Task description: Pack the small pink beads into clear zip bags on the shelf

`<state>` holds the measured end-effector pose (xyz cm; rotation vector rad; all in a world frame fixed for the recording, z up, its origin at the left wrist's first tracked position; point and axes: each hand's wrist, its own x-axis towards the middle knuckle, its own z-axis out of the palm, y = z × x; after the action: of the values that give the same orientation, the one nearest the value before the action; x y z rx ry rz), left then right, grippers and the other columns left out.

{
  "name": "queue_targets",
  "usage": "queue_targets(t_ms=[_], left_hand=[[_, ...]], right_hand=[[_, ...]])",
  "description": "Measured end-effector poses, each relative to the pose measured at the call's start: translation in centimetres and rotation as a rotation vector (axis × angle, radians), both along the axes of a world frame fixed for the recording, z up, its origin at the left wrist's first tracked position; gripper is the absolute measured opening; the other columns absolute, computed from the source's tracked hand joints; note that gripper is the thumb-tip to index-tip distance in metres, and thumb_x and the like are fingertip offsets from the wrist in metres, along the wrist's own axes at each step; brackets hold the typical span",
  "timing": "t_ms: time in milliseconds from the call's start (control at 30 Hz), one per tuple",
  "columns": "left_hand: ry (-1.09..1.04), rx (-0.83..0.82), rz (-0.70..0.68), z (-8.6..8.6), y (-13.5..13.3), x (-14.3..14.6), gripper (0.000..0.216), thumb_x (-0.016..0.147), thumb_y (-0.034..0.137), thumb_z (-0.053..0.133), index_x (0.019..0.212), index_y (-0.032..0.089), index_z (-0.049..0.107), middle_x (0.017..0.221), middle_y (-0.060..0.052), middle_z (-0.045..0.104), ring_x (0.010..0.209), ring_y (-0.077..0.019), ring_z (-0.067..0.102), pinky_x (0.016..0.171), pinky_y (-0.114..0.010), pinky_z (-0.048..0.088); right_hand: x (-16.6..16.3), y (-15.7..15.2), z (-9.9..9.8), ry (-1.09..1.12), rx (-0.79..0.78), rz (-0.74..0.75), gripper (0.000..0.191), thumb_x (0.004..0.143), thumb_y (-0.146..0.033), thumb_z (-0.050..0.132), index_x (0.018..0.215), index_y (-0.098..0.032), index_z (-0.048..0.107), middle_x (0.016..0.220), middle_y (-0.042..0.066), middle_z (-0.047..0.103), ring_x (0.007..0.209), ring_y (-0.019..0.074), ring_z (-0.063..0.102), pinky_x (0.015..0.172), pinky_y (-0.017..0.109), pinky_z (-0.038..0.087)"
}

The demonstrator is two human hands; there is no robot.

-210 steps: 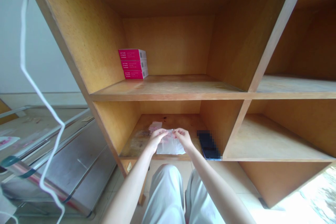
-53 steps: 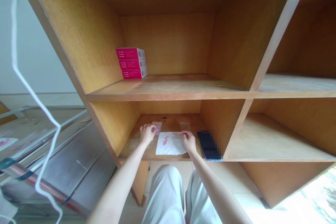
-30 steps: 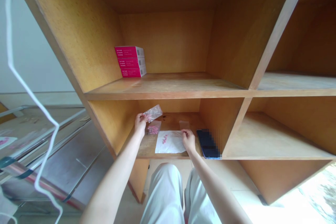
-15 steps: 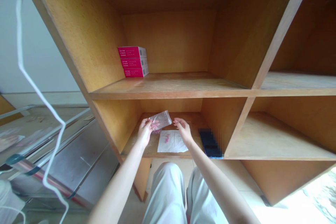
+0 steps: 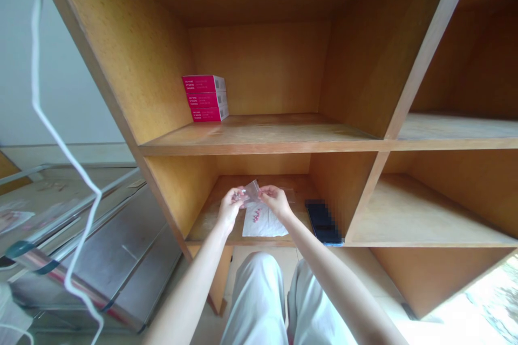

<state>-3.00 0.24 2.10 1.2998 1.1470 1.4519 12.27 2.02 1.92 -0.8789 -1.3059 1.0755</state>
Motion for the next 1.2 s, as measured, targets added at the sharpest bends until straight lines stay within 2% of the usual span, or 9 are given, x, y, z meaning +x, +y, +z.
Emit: queue_targets(t_ms=[67,167,367,533,700,1000,1200], left_hand=[[0.104,0.023,0.003,0.0,-0.1,0.2,0.007,0.064,0.015,0.048,0.068,0.016,0.054,0.122,-0.008,0.048,0.098,-0.0217,0.055,0.064,-0.028,0.048],[0.173,0.075,0.021,0.3,-0.1,0.7,0.012,0.067,0.019,0.051,0.067,0.017,0.062,0.121,-0.008,0.048,0.105,-0.0239,0.051,0.074,-0.032,0.047],[0.251,0.128,0.086,1.3,0.0,1.2,0.017,0.069,0.033,0.059,0.066,0.017,0.065,0.112,-0.010,0.052,0.112,-0.0240,0.045,0.087,-0.033,0.041],[0.298,0.142,0.095,1.6,0.1,0.9,0.016,0.072,0.029,0.056,0.067,0.017,0.066,0.113,-0.009,0.053,0.110,-0.0215,0.047,0.091,-0.032,0.038],[0.321,0.147,0.070,1.2,0.1,0.7,0.016,0.072,0.027,0.054,0.067,0.017,0.066,0.115,-0.009,0.052,0.108,-0.0214,0.048,0.088,-0.032,0.040],[0.401,0.156,0.091,0.0,0.4,1.1,0.010,0.067,0.020,0.054,0.061,0.017,0.062,0.110,-0.008,0.055,0.105,-0.0213,0.050,0.090,-0.034,0.038],[0.453,0.181,0.202,-0.8,0.7,1.9,0.014,0.063,0.016,0.053,0.049,0.018,0.053,0.100,-0.006,0.059,0.102,-0.0211,0.051,0.090,-0.034,0.037]], right_hand=[[-0.2,-0.4,0.4,-0.014,0.016,0.017,0.014,0.064,-0.025,0.058,0.075,-0.016,0.061,0.064,0.003,0.063,0.059,0.0143,0.058,0.057,0.025,0.047],[-0.5,-0.9,0.9,-0.044,0.056,0.032,0.014,0.065,-0.026,0.059,0.075,-0.016,0.061,0.067,0.004,0.064,0.061,0.0144,0.059,0.059,0.026,0.047],[-0.6,-1.5,1.3,-0.126,0.128,0.058,0.017,0.069,-0.029,0.058,0.079,-0.016,0.062,0.075,0.005,0.065,0.064,0.0136,0.059,0.060,0.025,0.048],[-0.6,-1.8,1.4,-0.182,0.155,0.068,0.017,0.072,-0.028,0.055,0.081,-0.016,0.063,0.079,0.006,0.066,0.067,0.0143,0.060,0.063,0.026,0.048],[-0.5,-1.7,1.3,-0.226,0.180,0.061,0.017,0.072,-0.029,0.055,0.080,-0.016,0.064,0.076,0.005,0.066,0.065,0.0145,0.060,0.060,0.025,0.048],[0.1,-0.2,1.3,-0.613,0.300,-0.106,0.012,0.066,-0.016,0.053,0.058,-0.018,0.061,0.060,0.002,0.062,0.053,0.0131,0.054,0.050,0.022,0.037],[-0.2,-0.6,1.4,-0.818,0.350,-0.217,0.010,0.064,-0.013,0.052,0.056,-0.019,0.055,0.063,0.003,0.058,0.056,0.0136,0.050,0.052,0.023,0.032]])
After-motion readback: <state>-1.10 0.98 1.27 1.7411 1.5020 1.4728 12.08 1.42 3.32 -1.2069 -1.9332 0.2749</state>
